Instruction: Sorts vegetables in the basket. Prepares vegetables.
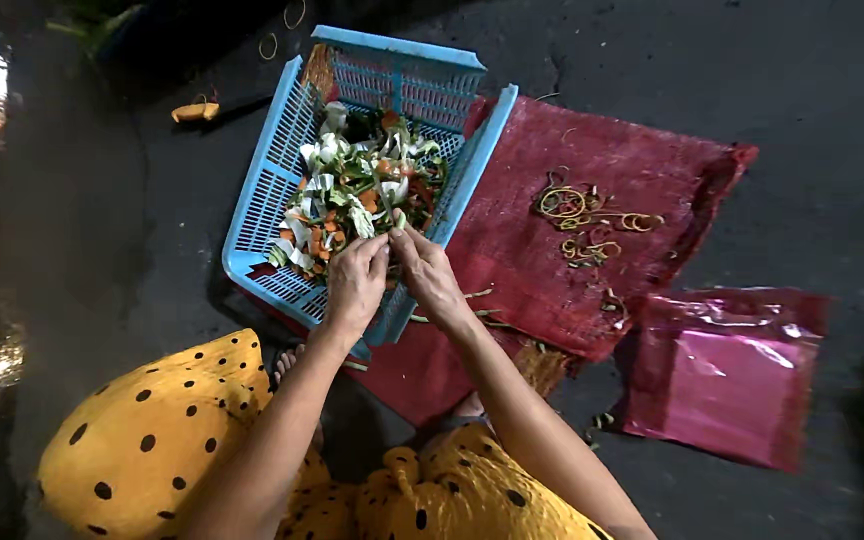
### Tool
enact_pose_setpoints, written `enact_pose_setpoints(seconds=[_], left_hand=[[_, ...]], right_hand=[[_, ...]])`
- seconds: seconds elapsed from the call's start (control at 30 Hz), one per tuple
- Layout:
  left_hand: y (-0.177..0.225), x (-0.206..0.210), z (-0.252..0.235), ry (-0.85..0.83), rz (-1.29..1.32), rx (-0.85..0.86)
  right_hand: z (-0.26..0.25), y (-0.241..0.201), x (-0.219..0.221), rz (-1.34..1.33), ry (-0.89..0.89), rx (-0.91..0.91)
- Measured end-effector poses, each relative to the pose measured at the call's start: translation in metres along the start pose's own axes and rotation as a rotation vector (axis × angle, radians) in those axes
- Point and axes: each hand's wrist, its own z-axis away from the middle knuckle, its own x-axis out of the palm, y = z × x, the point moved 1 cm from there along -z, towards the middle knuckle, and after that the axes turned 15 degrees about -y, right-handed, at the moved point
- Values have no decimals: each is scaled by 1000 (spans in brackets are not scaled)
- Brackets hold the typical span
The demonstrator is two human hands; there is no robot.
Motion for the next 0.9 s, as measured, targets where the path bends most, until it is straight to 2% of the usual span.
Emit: enact_pose_setpoints(seconds=[0.2, 0.23, 0.33, 0.4, 0.47, 0.53, 0.6, 0.7, 0.83, 0.9], left_hand=[[-11, 1, -2, 84, -53, -36], [-12, 0, -3, 71, 36, -73], [-14, -8, -3, -47, 546, -264], [-12, -15, -2, -113, 734, -302], [-9, -18, -2, -118, 691, -274], [-8, -17, -3, -89, 522, -208], [-4, -16, -5, -50, 379, -179], [-8, -15, -4, -5, 344, -147], [-9, -18, 1, -129, 383, -131], [-5, -16, 1, -153, 276, -90]], right_hand=[[-8, -6, 6, -71, -36, 4], [-8, -8, 5, -145, -51, 24], [-11, -11, 5, -390, -91, 137], [-11, -8, 2, -349, -96, 195], [-8, -6, -2, -230, -102, 208], [-8, -1, 2, -141, -112, 168], [-8, -2, 3, -127, -138, 160], [-9, -1, 1, -201, -142, 147], [-6, -3, -5, -303, -115, 110], [-4, -5, -9, -304, -98, 121]])
